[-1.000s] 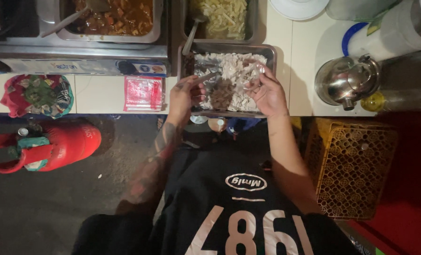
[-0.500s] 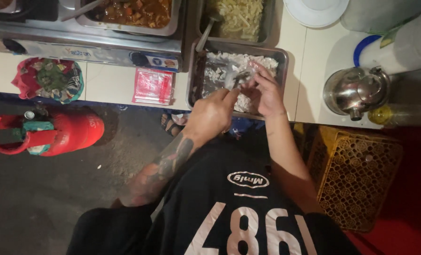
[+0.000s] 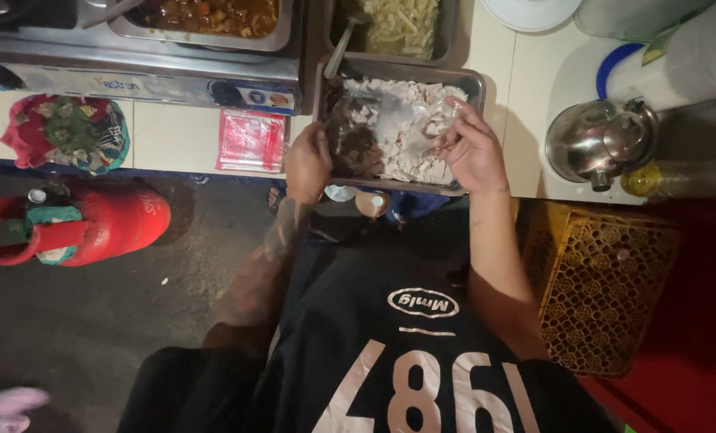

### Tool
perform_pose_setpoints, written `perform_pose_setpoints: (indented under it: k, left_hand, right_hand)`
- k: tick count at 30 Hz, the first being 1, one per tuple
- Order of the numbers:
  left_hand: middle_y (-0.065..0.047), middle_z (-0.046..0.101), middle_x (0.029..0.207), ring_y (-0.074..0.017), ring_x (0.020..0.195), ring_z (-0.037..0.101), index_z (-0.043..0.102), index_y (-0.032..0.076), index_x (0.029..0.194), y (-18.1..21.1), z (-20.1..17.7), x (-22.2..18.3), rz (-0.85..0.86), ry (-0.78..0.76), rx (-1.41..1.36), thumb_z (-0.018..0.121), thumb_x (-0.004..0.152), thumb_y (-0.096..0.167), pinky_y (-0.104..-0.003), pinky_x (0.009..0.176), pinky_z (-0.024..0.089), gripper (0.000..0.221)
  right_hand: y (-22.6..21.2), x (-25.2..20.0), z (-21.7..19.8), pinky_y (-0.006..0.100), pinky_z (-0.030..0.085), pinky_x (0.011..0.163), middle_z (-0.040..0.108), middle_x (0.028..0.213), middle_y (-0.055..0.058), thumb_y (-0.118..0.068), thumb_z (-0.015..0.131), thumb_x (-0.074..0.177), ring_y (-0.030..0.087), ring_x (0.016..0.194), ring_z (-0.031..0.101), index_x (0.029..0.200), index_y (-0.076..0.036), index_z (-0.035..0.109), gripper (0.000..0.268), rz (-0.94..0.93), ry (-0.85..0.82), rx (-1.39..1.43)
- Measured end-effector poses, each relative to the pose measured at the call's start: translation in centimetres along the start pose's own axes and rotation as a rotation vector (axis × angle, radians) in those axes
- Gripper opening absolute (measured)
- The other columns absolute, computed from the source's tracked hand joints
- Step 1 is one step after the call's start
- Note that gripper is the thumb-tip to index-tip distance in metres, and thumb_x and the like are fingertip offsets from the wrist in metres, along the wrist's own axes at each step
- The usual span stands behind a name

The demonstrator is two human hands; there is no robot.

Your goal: Stirring ingredients in food trays and portioning shredded meat into small plastic bags

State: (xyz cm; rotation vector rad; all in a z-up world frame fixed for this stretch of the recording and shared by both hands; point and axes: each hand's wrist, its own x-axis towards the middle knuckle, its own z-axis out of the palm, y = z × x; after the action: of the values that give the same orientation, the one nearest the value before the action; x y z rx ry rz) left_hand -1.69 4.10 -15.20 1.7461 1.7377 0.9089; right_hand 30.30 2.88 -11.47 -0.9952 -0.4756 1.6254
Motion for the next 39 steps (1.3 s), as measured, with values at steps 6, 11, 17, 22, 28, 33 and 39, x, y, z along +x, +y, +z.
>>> perform_pose_setpoints:
  k: [6,11,17,22,28,33,39]
  left_hand:
    - [-0.023,0.076,0.098,-0.0496,0.104,0.069,0.073,0.010,0.113,-2.1,9.0,-0.9,-0.306,-0.173,-0.203,0.053,0.102,0.028,-0.060,0.095,0.051,0.029]
    - [-0.017,0.076,0.111,-0.0392,0.115,0.068,0.078,0.013,0.113,-5.2,10.0,-0.3,-0.448,-0.156,-0.347,0.059,0.100,0.035,-0.048,0.104,0.049,0.032]
    - [-0.015,0.075,0.095,-0.0281,0.090,0.073,0.073,0.009,0.116,4.1,0.4,-0.4,-0.649,-0.101,-0.770,0.059,0.099,0.023,-0.041,0.078,0.061,0.025]
    - [-0.016,0.072,0.084,-0.0255,0.071,0.076,0.064,-0.001,0.121,9.1,-4.6,-0.3,-0.663,-0.116,-1.025,0.053,0.102,0.016,-0.038,0.059,0.068,0.027]
    - [-0.011,0.073,0.111,-0.0372,0.109,0.070,0.067,0.017,0.114,10.9,-3.9,-3.2,0.050,-0.373,-0.431,0.099,0.055,0.038,-0.043,0.096,0.055,0.070]
    - [0.006,0.067,0.093,-0.0127,0.086,0.072,0.071,0.026,0.119,15.6,-7.4,-4.5,0.656,0.019,0.341,0.060,0.098,0.029,-0.024,0.067,0.058,0.024]
    - [-0.018,0.072,0.099,-0.0396,0.095,0.072,0.069,0.007,0.126,14.0,-9.7,-3.7,0.279,-0.043,-0.159,0.059,0.101,0.010,-0.046,0.080,0.059,0.027]
  right_hand:
    - [-1.0,-0.8,-1.3,0.047,0.068,0.083,0.065,0.072,0.006,-0.017,0.059,0.102,0.028,0.079,0.078,0.144,-0.017,0.059,0.043,-0.019,0.076,-0.004]
    - [-1.0,-1.3,-1.5,0.047,0.068,0.084,0.066,0.072,0.008,-0.016,0.057,0.102,0.029,0.082,0.079,0.143,-0.017,0.059,0.041,-0.031,0.061,0.025]
    - [0.2,-1.2,-0.9,0.048,0.068,0.085,0.066,0.071,0.007,-0.015,0.059,0.101,0.028,0.080,0.079,0.142,-0.019,0.061,0.040,-0.016,0.050,0.057]
    - [0.8,-1.1,1.1,0.054,0.067,0.084,0.068,0.074,0.011,-0.012,0.059,0.101,0.033,0.082,0.079,0.136,-0.018,0.064,0.037,0.005,0.029,0.082]
    - [2.3,0.5,2.0,0.054,0.066,0.088,0.070,0.077,0.014,-0.010,0.061,0.100,0.037,0.083,0.078,0.131,-0.016,0.066,0.032,-0.009,-0.025,0.077]
    - [1.6,0.5,2.8,0.046,0.070,0.075,0.060,0.074,0.008,-0.017,0.063,0.097,0.023,0.071,0.072,0.142,-0.014,0.061,0.045,-0.038,0.036,-0.108]
    - [0.8,0.0,3.7,0.041,0.069,0.070,0.055,0.067,0.006,-0.017,0.062,0.098,0.020,0.067,0.071,0.140,-0.016,0.062,0.043,0.002,-0.011,-0.028]
